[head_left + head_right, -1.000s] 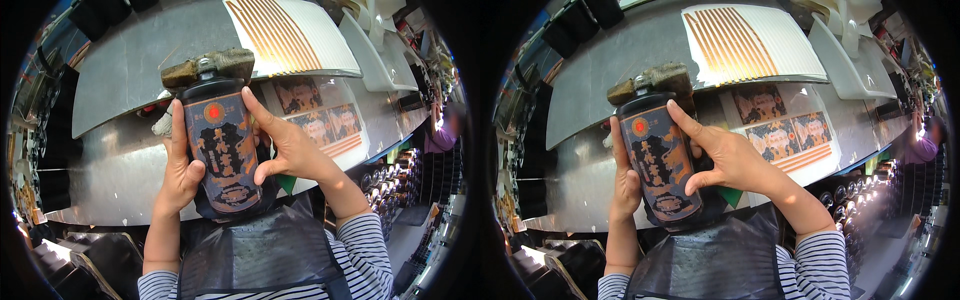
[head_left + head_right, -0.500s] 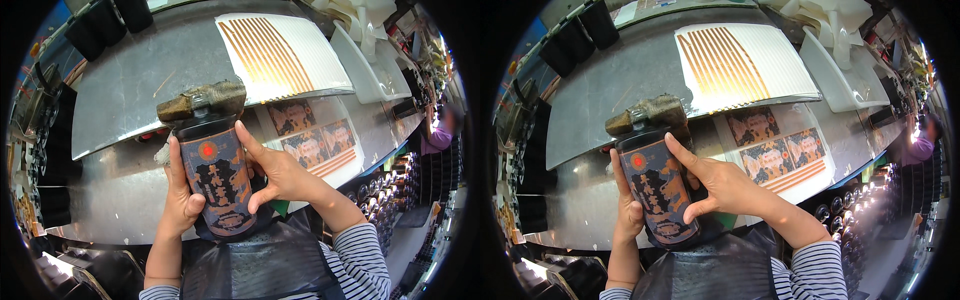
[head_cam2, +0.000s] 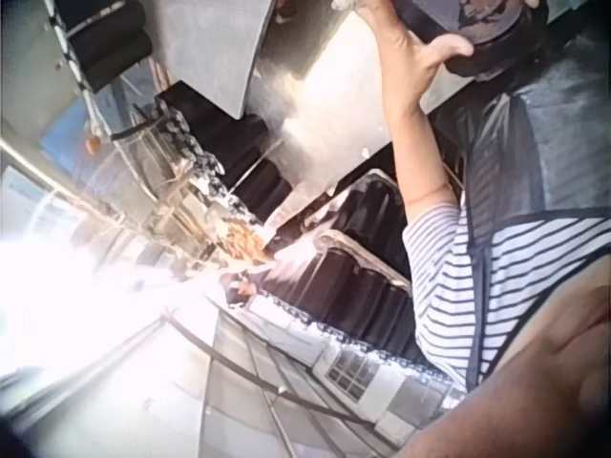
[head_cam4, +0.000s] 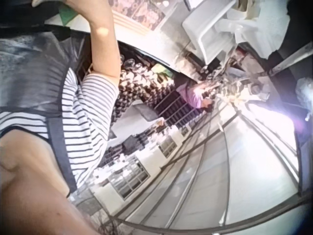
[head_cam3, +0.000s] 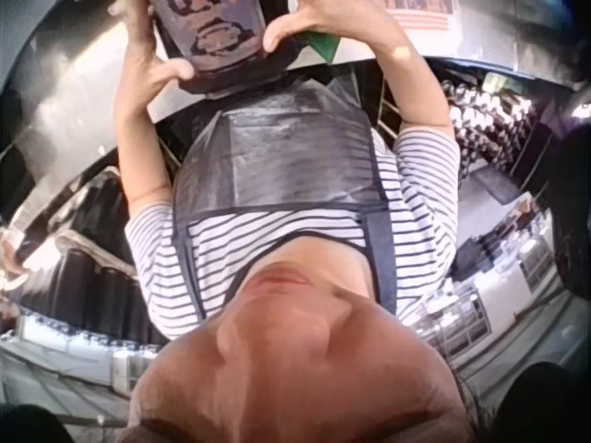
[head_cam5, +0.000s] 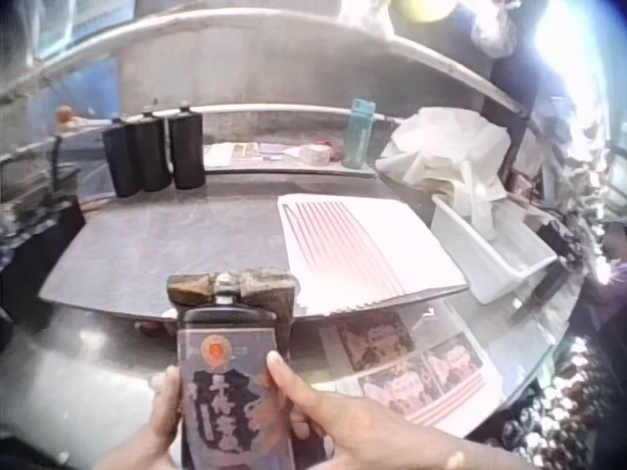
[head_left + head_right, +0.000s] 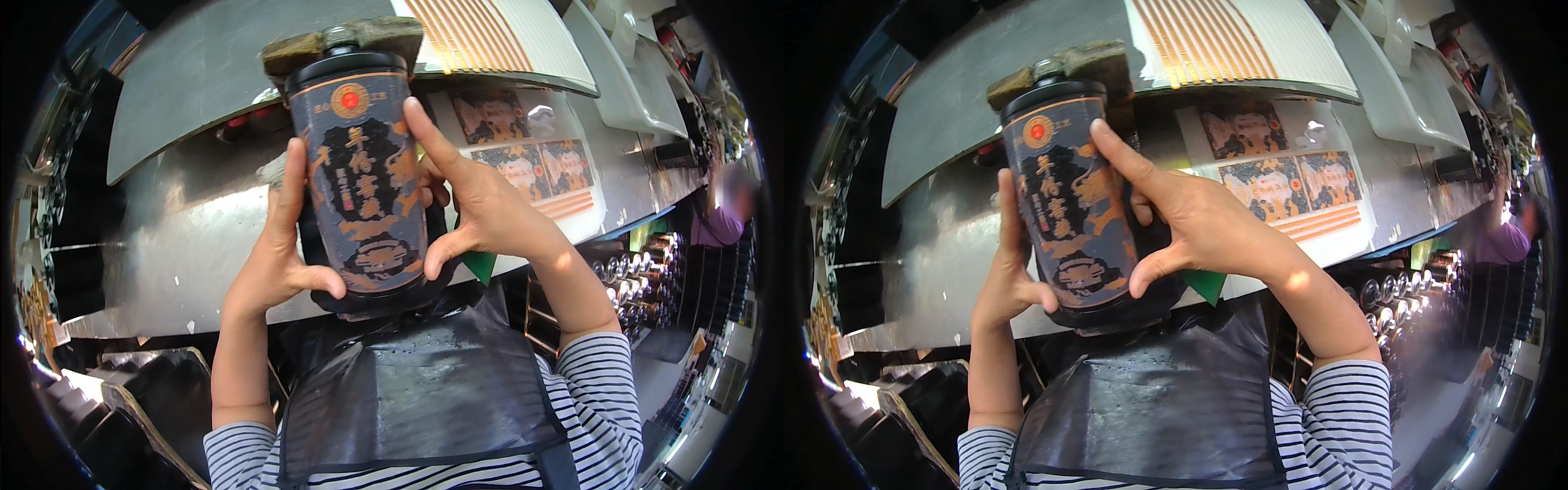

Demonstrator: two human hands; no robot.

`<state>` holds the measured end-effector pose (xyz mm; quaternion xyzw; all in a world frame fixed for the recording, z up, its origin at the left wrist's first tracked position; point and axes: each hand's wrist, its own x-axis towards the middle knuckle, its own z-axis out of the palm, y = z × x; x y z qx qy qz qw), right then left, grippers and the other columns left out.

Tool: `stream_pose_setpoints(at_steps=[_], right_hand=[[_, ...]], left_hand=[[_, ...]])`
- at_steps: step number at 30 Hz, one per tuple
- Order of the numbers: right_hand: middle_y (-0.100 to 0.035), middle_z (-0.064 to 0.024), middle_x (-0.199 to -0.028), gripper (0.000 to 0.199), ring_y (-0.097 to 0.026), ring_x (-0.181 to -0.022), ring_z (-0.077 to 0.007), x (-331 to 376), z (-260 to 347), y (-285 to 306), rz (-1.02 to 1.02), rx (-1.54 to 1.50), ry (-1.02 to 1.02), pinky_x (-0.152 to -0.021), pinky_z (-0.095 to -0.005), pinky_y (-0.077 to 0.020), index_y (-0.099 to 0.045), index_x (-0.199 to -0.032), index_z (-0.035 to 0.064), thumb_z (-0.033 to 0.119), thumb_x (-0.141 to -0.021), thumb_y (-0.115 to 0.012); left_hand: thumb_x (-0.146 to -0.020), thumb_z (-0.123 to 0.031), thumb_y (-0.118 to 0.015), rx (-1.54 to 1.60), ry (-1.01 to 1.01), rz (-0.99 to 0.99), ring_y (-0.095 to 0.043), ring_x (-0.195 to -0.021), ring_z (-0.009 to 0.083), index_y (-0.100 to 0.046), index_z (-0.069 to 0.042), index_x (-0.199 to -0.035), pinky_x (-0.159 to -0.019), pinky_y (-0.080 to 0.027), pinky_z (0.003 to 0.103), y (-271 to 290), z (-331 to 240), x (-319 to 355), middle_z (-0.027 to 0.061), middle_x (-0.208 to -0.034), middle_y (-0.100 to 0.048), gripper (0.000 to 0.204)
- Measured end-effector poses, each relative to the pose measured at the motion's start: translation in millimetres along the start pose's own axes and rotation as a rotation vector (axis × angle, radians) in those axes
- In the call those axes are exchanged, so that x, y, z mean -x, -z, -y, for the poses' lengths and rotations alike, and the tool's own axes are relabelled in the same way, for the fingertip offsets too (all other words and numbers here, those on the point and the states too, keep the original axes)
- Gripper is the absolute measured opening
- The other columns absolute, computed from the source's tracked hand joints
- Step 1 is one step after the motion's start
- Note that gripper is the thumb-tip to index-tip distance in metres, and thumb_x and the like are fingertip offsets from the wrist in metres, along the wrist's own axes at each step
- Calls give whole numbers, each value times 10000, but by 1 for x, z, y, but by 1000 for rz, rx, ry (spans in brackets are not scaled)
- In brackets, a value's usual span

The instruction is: The person repeatedly wipes a black cylindrical container with a green sponge and applies thin gold strips around its rim and body. They rotate the container to access different sides and smooth the strips with their fingers.

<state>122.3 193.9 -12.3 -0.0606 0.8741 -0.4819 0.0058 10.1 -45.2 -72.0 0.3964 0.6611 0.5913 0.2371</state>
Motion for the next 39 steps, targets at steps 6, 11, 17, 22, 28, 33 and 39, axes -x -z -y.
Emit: stream_pose_setpoints(at_steps=[6, 11, 17, 22, 28, 33, 39], right_hand=[[-461, -37, -747, 1368, -500, -682, -207, 0, -6, -5, -12, 4, 25, -645, -333, -445, -48, -1541, 266, 472, -458, -858], [-472, -39, -745, 1379, -499, -677, -214, -1, -1, -2, 16, 22, -16, -632, -334, -442, -44, -1542, 243, 486, -452, -852], [-495, -19, -720, 1376, -470, -649, -126, 7, 18, 8, -12, -229, -141, -611, -279, -420, -54, -1542, 169, 475, -480, -873], [-445, 49, -654, 609, -428, -581, -46, 5, -32, 59, -404, -686, -411, -521, -186, -388, -515, -1275, -3, 512, -951, -499], [-608, -74, -994, 433, -613, -890, -125, 15, 12, 53, -647, -352, -274, -766, -277, -528, -494, -1226, -12, 194, -889, -671], [-664, -91, -848, 402, -647, -750, -201, 21, 80, 18, -300, 467, 284, -667, -310, -525, -664, -1034, -16, 2, -655, -795], [-700, -46, -845, 240, -657, -694, -168, -93, 94, 34, -461, 1073, 573, -614, -285, -498, -705, -1001, 101, 111, -764, -738]], left_hand=[[-336, -656, -769, 11, -6, 32, -245, -1406, 357, -6, -200, -1539, -1128, -234, 475, -1, 11, 0, 180, -1540, -218, 1496], [-326, -633, -791, 35, -15, 60, -239, -1412, 352, 14, -160, -1535, -1130, -236, 472, 0, 10, 1, 187, -1545, -206, 1528], [-424, -452, -903, -279, 44, 103, -283, -1379, 390, -9, 3, -1508, -1123, -257, 454, 3, -26, 9, 235, -1532, -204, 1477], [-556, -310, -899, -368, 43, 0, -295, -1363, 410, -63, 48, -1494, -1103, -300, 426, -22, -66, 15, 276, -1506, -212, 1306], [-826, -353, -722, 52, 76, -135, -191, -1422, 364, -86, 4, -1509, -1132, -214, 428, -32, -56, 25, 242, -1522, -196, 999], [-845, -299, -707, -18, 97, -159, -240, -1397, 360, -93, 1, -1509, -1129, -226, 421, -40, -56, 28, 238, -1522, -196, 953], [-908, -224, -615, -41, 47, -196, -301, -1375, 325, -203, 20, -1484, -1131, -237, 388, -31, -61, 30, 218, -1492, -293, 749]])
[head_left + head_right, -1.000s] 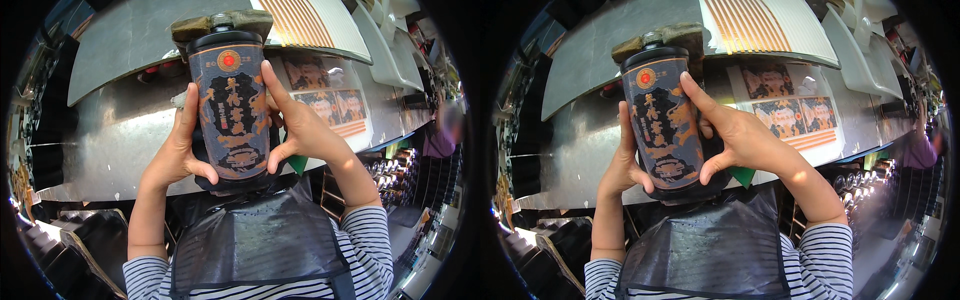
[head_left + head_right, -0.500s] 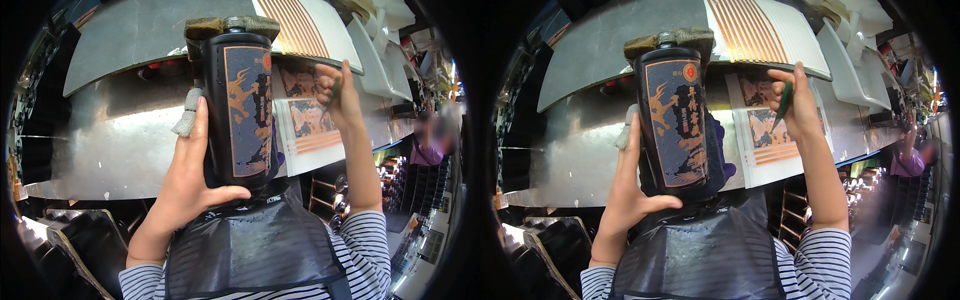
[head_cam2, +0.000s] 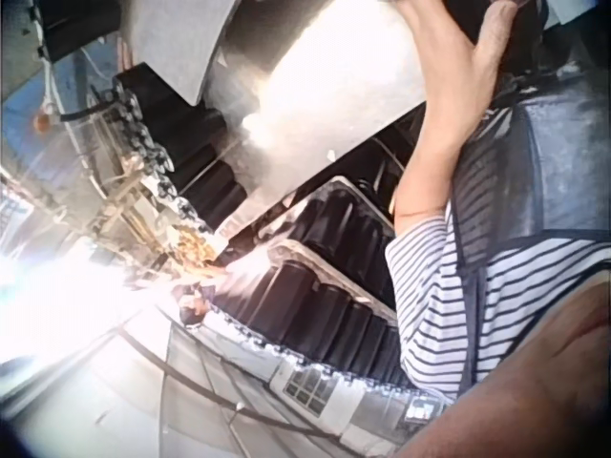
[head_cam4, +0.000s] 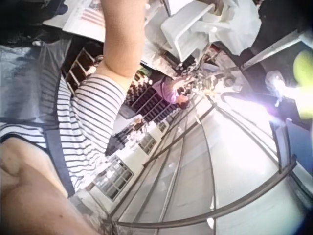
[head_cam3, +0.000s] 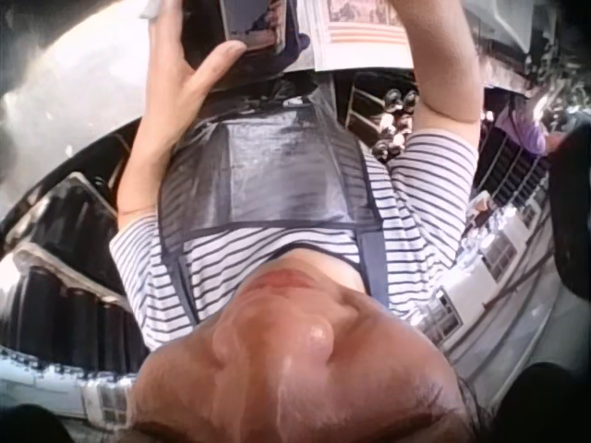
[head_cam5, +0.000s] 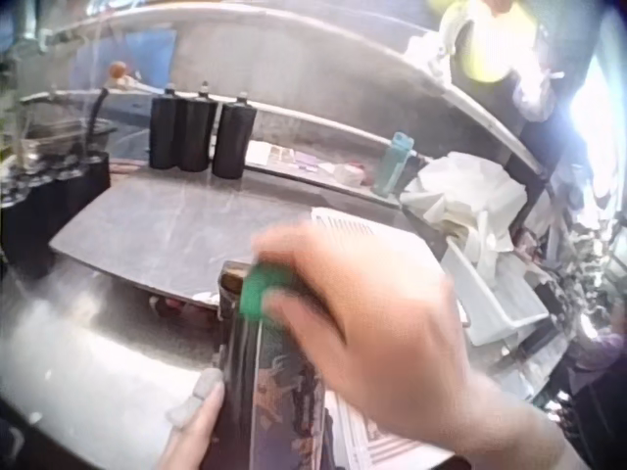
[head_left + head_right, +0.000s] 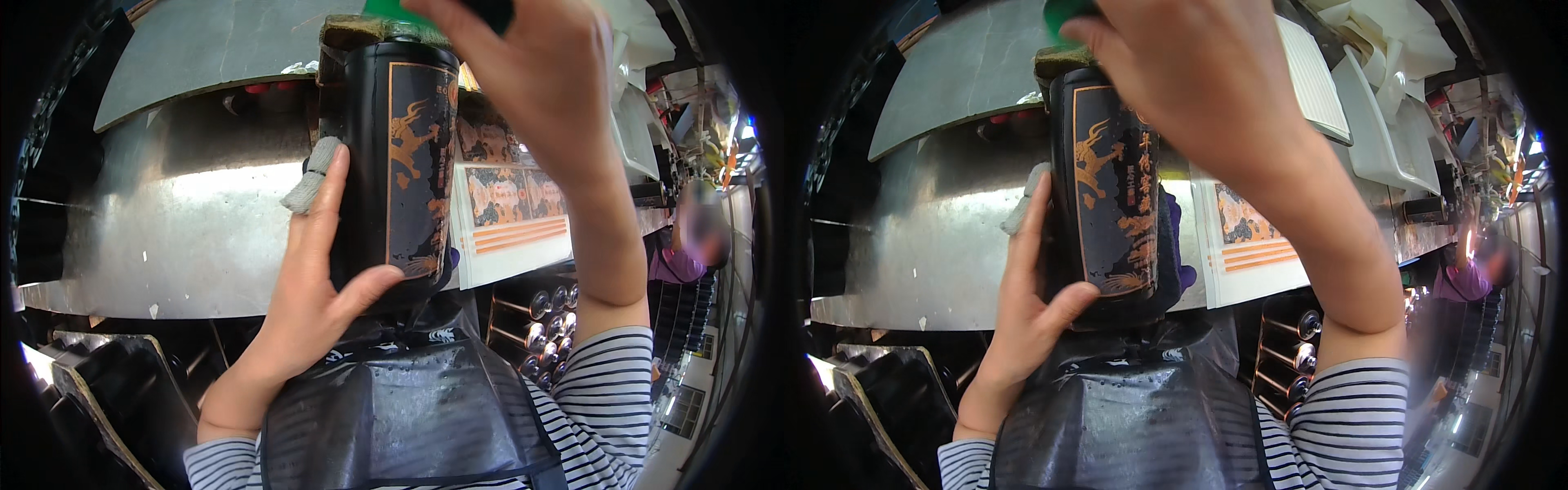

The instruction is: The person repeatedly wipes a black cylindrical container with a green sponge and applies thin gold strips around its rim and body. They rotate the container to access different sides and smooth the strips with their fingers.

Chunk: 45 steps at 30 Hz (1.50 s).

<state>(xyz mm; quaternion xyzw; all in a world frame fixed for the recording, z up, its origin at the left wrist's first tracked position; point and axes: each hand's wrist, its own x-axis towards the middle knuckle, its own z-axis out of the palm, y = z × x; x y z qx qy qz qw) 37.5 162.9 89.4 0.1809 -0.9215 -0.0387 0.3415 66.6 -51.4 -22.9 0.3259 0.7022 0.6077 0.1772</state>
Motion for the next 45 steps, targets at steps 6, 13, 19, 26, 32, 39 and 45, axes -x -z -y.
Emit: stream_pose_setpoints(at_steps=[6, 13, 19, 26, 32, 39, 45], right_hand=[[-651, -60, -752, 136, -618, -643, -149, 99, 104, 21, 25, -421, 204, -532, -269, -485, -695, -851, 68, 136, -733, -686], [-675, -37, -804, 191, -640, -677, -187, 25, 8, -17, -173, -189, 37, -580, -271, -506, -691, -884, 64, 62, -697, -726], [-643, -36, -778, 203, -615, -658, -179, 100, 73, 13, -26, -516, 69, -564, -282, -498, -673, -866, 51, 78, -668, -706], [-605, -35, -747, 223, -586, -636, -170, 72, 16, -13, -250, -343, 44, -546, -295, -488, -652, -846, 35, 97, -634, -683], [-638, -41, -760, 215, -609, -625, -148, 77, 21, -11, -124, -573, -44, -547, -268, -490, -657, -907, 53, 79, -701, -715], [-657, -35, -779, 178, -619, -638, -143, 131, 41, -4, -316, -481, 158, -574, -271, -508, -654, -864, 61, 77, -691, -691], [-639, -46, -772, 230, -611, -632, -163, 69, 2, -19, -199, -502, -3, -553, -281, -493, -646, -921, 76, 99, -697, -693]], left_hand=[[-994, -114, -418, 289, 41, -294, -468, -1273, 241, -416, 45, -1384, -1088, -336, 360, 14, 21, 8, 154, -1391, -468, 421], [-974, -75, -418, 148, 7, -314, -518, -1221, 231, -486, 46, -1332, -1080, -356, 369, 14, 12, 8, 156, -1323, -538, 384], [-960, -22, -421, 70, 53, -282, -570, -1123, 201, -586, 57, -1225, -992, -401, 305, 15, 16, 11, 147, -1159, -628, 322], [-942, -93, -481, 83, 77, -313, -542, -1158, 207, -555, 53, -1267, -1027, -369, 326, 10, 12, 15, 148, -1200, -611, 364], [-630, -319, -863, -291, 118, 1, -376, -1313, 316, -342, 23, -1435, -1105, -273, 407, 14, -9, 20, 198, -1424, -390, 1018], [-561, -204, -897, -548, 48, -109, -397, -1169, 364, -179, 44, -1475, -1020, -315, 420, -27, 0, 5, 205, -1396, -399, 1189], [-587, -246, -878, -497, 125, -73, -456, -1064, 310, -334, 46, -1427, -952, -376, 386, -16, 9, 8, 153, -1295, -510, 1042]])
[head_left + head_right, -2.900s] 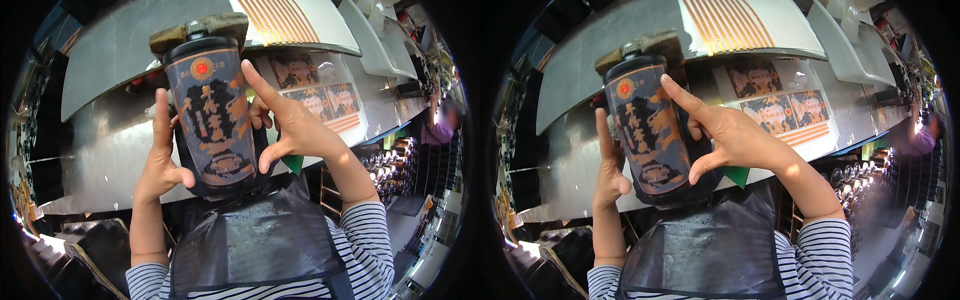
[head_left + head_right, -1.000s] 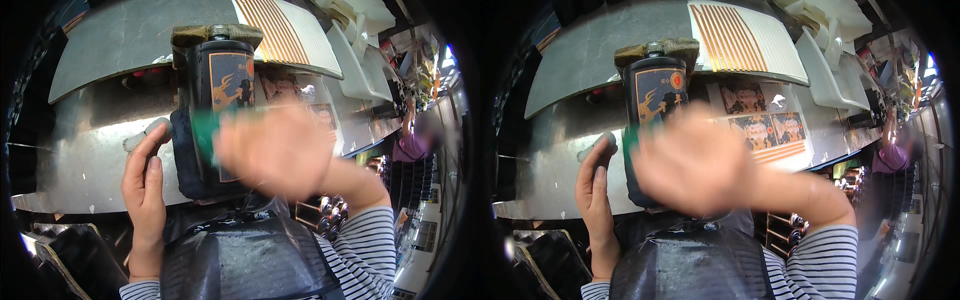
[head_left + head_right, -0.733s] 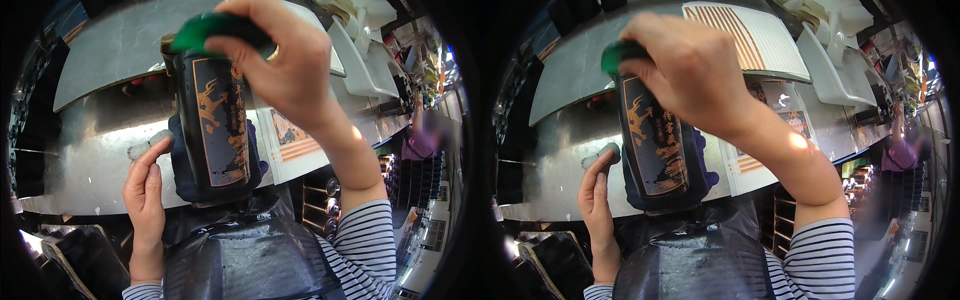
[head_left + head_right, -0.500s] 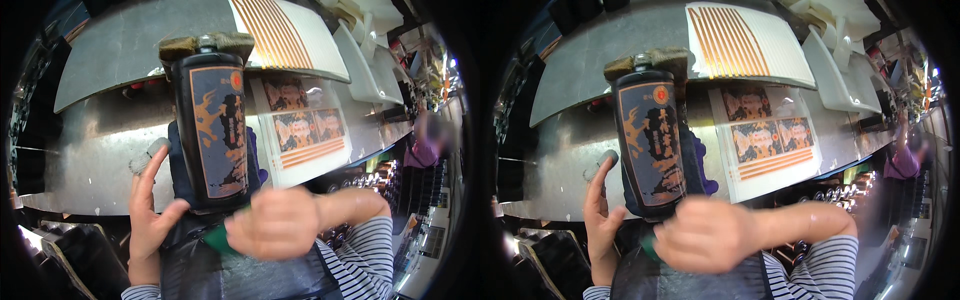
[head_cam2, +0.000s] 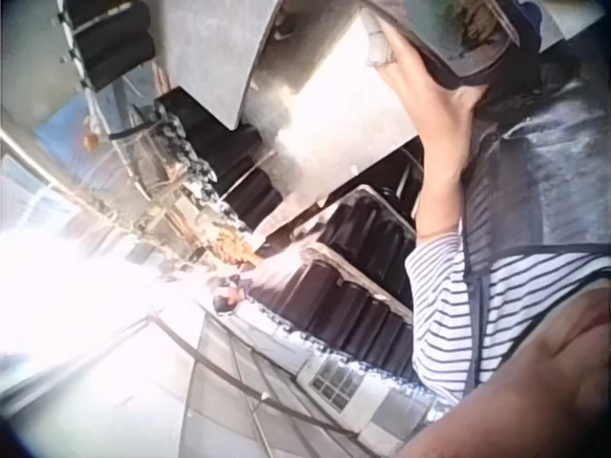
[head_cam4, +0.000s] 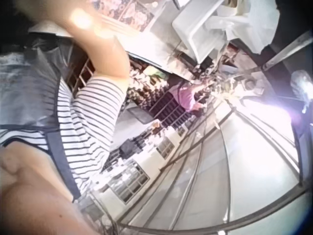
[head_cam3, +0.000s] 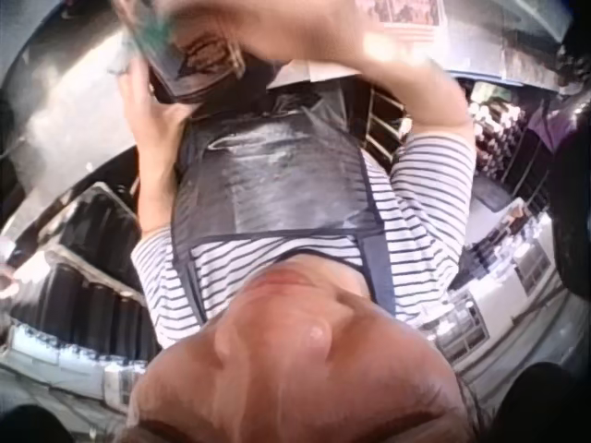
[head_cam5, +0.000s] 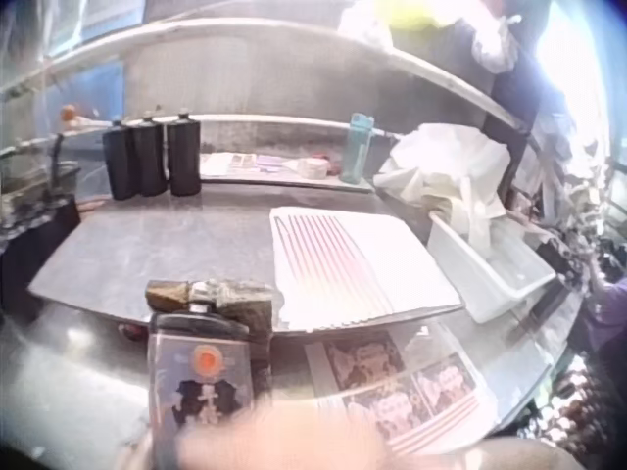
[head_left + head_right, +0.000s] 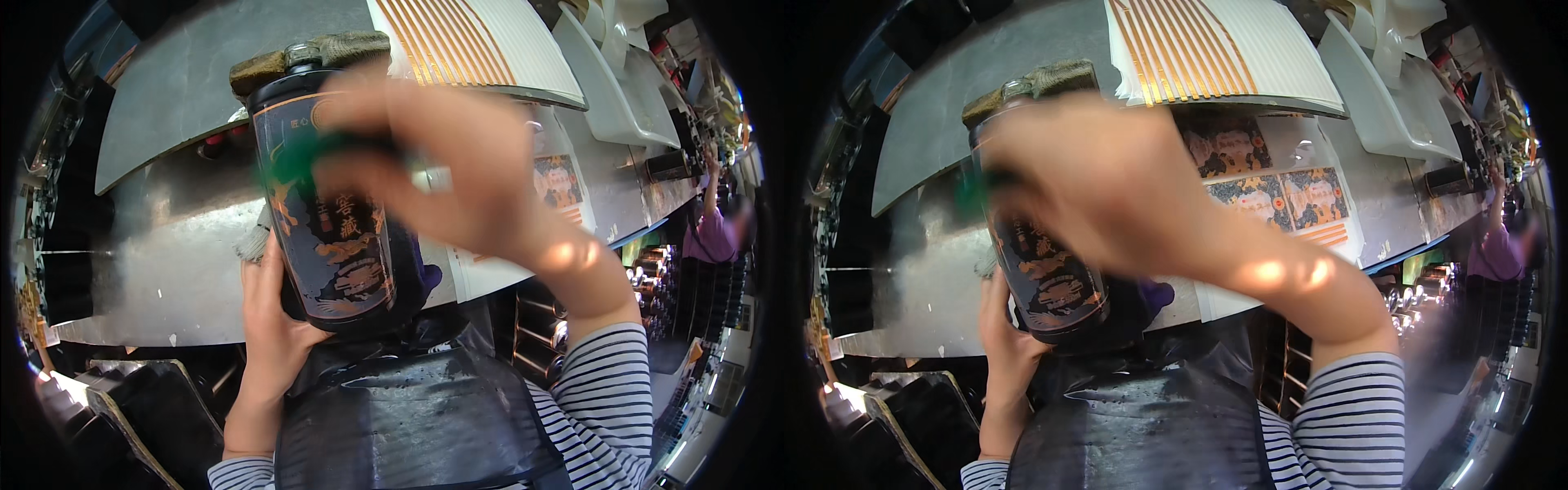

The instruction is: The person repeatedly wipes a black cylindrical container with a green sponge and applies thin gold strips around its rim and body. They rotate the container to access different sides and smooth the strips with their fingers.

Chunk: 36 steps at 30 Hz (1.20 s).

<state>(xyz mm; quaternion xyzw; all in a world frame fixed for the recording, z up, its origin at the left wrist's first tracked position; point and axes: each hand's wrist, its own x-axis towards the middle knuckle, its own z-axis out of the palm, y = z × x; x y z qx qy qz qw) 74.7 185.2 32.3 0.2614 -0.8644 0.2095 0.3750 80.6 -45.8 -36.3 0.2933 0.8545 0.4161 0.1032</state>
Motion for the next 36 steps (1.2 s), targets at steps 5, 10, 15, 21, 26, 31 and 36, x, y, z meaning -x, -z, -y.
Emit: stream_pose_setpoints(at_steps=[5, 10, 15, 21, 26, 31, 36], right_hand=[[-644, -51, -803, 179, -619, -671, -165, 28, 15, -3, -102, 56, 150, -538, -274, -478, -644, -887, 80, 70, -710, -670], [-610, -57, -764, 160, -578, -631, -148, 46, 39, -8, -92, -131, 248, -519, -261, -467, -637, -856, 48, 83, -699, -640], [-538, -33, -712, 293, -534, -604, -171, -6, -15, -4, -193, 187, 160, -496, -284, -443, -592, -882, 60, 162, -619, -670], [-632, -37, -728, 93, -574, -566, -135, 37, 52, 3, 67, -115, 147, -492, -248, -473, -669, -788, 46, 63, -697, -683], [-662, -48, -832, 167, -622, -680, -136, -14, -13, 6, 45, 147, -44, -595, -266, -510, -668, -917, 66, 150, -777, -706], [-662, -47, -759, 79, -644, -688, -138, 56, 79, 13, 140, -351, 163, -558, -284, -523, -663, -796, 64, 102, -727, -658], [-674, -60, -827, 192, -652, -688, -158, -9, -11, 3, -31, -39, -51, -576, -246, -511, -662, -936, 33, 25, -754, -723]], left_hand=[[-591, -269, -876, 2, -64, 42, -425, -1135, 329, -334, 22, -1435, -1016, -343, 411, 1, 7, -2, 170, -1310, -501, 1045], [-585, -213, -889, 2, 14, -73, -332, -1289, 396, -247, 53, -1449, -1077, -275, 460, -2, -8, -5, 217, -1427, -351, 1109], [-596, -221, -877, 2, -81, -57, -392, -1219, 369, -304, 43, -1430, -1063, -265, 444, -1, -12, -5, 199, -1389, -413, 1046], [-640, -283, -840, 46, -92, 43, -403, -1221, 393, -429, 24, -1368, -1047, -265, 479, -4, 14, -5, 200, -1361, -459, 890], [-627, -268, -845, 11, -54, 138, -340, -1303, 399, -436, 26, -1362, -1075, -237, 476, 5, 14, -7, 203, -1397, -425, 891], [-548, -212, -889, 1, -27, 36, -376, -1234, 388, -342, 28, -1396, -1056, -280, 464, 4, 2, -10, 176, -1362, -441, 1037], [-595, -261, -876, 149, -18, 12, -329, -1299, 396, -449, 16, -1334, -1080, -250, 453, -1, 9, -8, 210, -1395, -419, 897]])
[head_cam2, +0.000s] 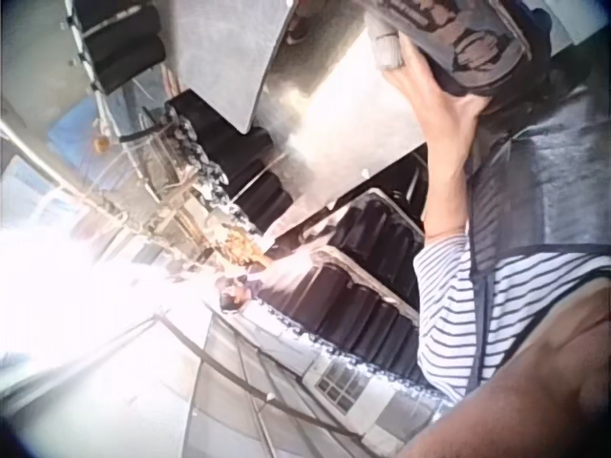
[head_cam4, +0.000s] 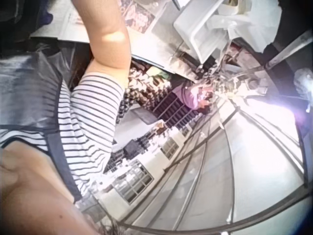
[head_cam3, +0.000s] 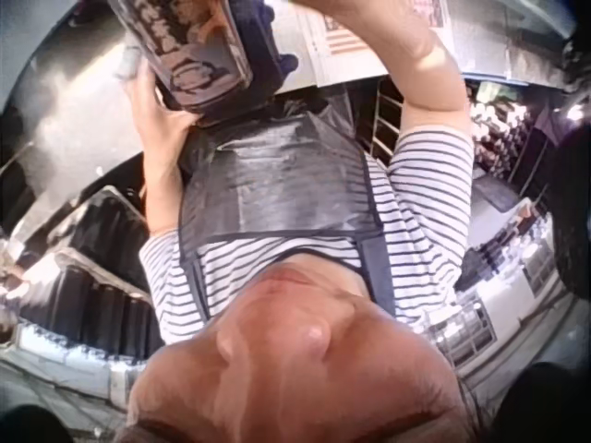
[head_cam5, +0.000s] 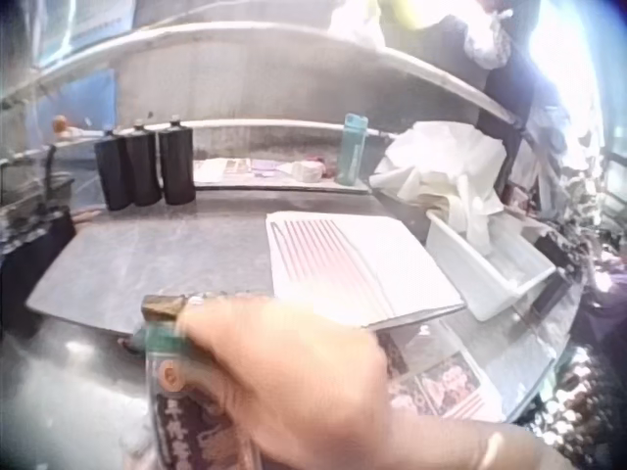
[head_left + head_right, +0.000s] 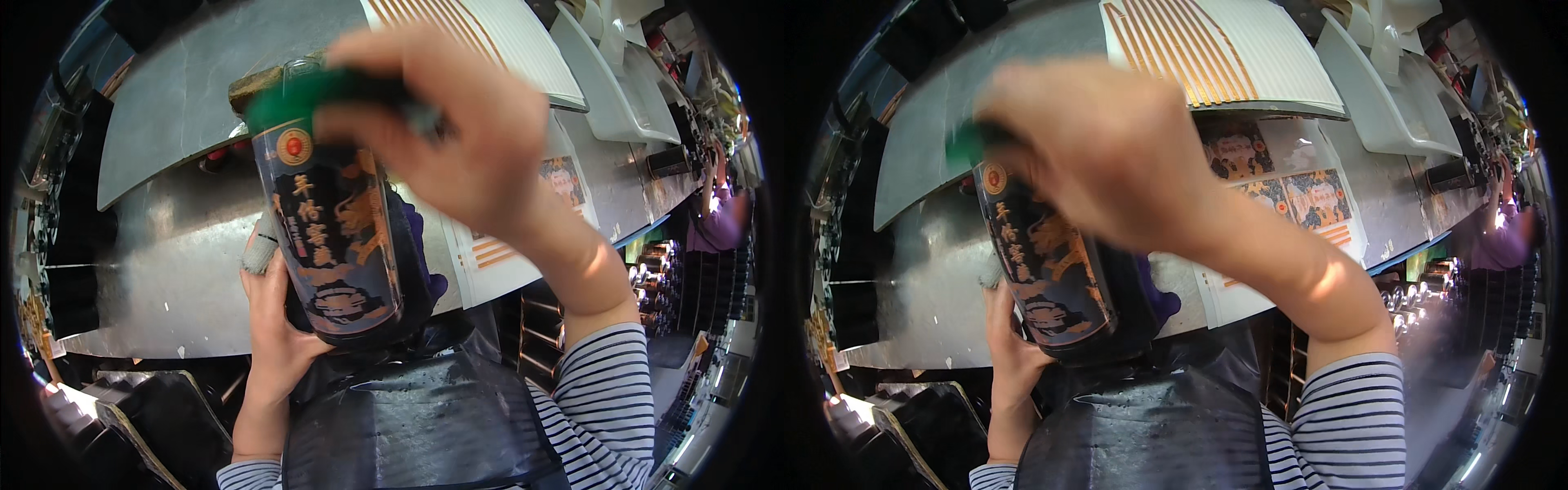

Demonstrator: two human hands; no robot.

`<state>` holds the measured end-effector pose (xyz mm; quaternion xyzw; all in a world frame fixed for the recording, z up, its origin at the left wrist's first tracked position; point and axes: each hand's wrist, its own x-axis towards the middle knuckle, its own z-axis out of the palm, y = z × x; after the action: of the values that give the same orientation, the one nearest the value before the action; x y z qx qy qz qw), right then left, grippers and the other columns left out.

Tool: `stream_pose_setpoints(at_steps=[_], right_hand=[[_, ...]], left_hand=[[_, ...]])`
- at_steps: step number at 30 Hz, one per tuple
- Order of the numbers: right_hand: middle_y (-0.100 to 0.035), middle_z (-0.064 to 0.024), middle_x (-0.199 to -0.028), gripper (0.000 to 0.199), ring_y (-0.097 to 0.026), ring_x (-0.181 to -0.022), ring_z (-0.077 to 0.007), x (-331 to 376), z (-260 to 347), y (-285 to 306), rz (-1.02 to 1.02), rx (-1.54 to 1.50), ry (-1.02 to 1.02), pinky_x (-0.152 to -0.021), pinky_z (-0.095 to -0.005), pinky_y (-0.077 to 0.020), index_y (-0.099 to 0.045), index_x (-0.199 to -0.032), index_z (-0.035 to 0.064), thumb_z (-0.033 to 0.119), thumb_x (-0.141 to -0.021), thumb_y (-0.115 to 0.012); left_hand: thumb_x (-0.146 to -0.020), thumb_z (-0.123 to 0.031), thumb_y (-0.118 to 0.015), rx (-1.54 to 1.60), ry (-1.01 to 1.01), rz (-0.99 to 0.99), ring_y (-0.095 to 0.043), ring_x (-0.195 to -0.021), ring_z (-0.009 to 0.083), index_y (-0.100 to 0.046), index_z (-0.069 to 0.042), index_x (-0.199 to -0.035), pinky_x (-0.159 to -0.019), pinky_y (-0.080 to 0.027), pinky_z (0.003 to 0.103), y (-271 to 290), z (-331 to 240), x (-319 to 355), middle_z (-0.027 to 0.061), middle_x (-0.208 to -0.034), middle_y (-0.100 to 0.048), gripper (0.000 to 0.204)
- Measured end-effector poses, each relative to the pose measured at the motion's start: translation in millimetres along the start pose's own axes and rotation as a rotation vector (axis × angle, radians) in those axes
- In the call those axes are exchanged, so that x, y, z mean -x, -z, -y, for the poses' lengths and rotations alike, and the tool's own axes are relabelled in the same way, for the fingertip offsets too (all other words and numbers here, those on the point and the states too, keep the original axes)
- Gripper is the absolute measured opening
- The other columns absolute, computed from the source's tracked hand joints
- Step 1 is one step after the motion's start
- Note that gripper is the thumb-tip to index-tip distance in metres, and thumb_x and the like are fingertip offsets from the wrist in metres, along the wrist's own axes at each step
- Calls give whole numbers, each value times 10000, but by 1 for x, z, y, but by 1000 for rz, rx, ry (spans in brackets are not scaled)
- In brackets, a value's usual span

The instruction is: The person repeatedly wipes a black cylindrical container with a green sponge and applies thin gold strips around its rim and body. They rotate the container to access different sides and smooth the strips with their fingers.

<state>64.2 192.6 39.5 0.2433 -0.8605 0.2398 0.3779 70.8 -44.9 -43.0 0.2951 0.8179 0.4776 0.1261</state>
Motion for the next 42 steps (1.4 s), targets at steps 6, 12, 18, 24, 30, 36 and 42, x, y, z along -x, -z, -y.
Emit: stream_pose_setpoints(at_steps=[6, 12, 18, 24, 30, 36, 42], right_hand=[[-676, -66, -811, 116, -619, -654, -140, 81, 71, -3, 16, -240, 246, -549, -234, -494, -638, -833, 42, 58, -728, -686], [-644, -75, -769, 188, -647, -663, -172, 13, -19, -8, -236, -136, -247, -570, -267, -502, -631, -916, 36, 8, -754, -722], [-637, -33, -749, 86, -576, -611, -122, 91, 51, 3, -10, -374, 316, -543, -287, -464, -630, -775, 51, 70, -720, -693], [-648, -108, -821, 291, -603, -639, -256, 9, -21, -9, -267, -129, -168, -568, -342, -489, -652, -948, 43, 3, -672, -734], [-657, -67, -785, 198, -593, -620, -164, 72, 44, 4, 17, -294, 204, -537, -301, -486, -677, -929, 29, 80, -742, -716], [-641, -70, -804, 267, -594, -642, -241, 13, -20, -8, -246, -25, -123, -557, -316, -469, -652, -1012, 53, 82, -755, -720], [-673, -38, -856, 174, -603, -679, -165, 78, 52, -2, 34, -375, 180, -590, -291, -482, -690, -909, 93, 95, -736, -704]], left_hand=[[-616, -234, -857, -17, 7, 150, -325, -1301, 393, -465, 11, -1342, -1089, -232, 463, 1, 12, -8, 211, -1387, -426, 861], [-556, -192, -898, -10, 27, 27, -371, -1180, 364, -373, -1, -1395, -1040, -303, 457, -1, 4, 0, 175, -1306, -459, 1008], [-589, -180, -869, -79, 54, 101, -296, -1332, 407, -432, 1, -1358, -1081, -266, 462, 4, 9, -6, 198, -1391, -416, 903], [-598, -170, -851, -132, -95, 97, -202, -1393, 444, -487, -5, -1322, -1121, -208, 501, 9, -2, -14, 201, -1442, -374, 827], [-610, -180, -848, -72, -102, 165, -158, -1399, 451, -509, -36, -1304, -1111, -218, 528, 8, 6, -21, 174, -1421, -413, 785], [-635, -172, -841, -137, -126, 60, -142, -1410, 450, -478, 0, -1332, -1113, -209, 523, 9, -15, -10, 179, -1425, -415, 804], [-641, -183, -837, -165, -106, 85, -137, -1411, 446, -367, 36, -1403, -1110, -191, 527, 10, -2, -5, 214, -1407, -407, 921]])
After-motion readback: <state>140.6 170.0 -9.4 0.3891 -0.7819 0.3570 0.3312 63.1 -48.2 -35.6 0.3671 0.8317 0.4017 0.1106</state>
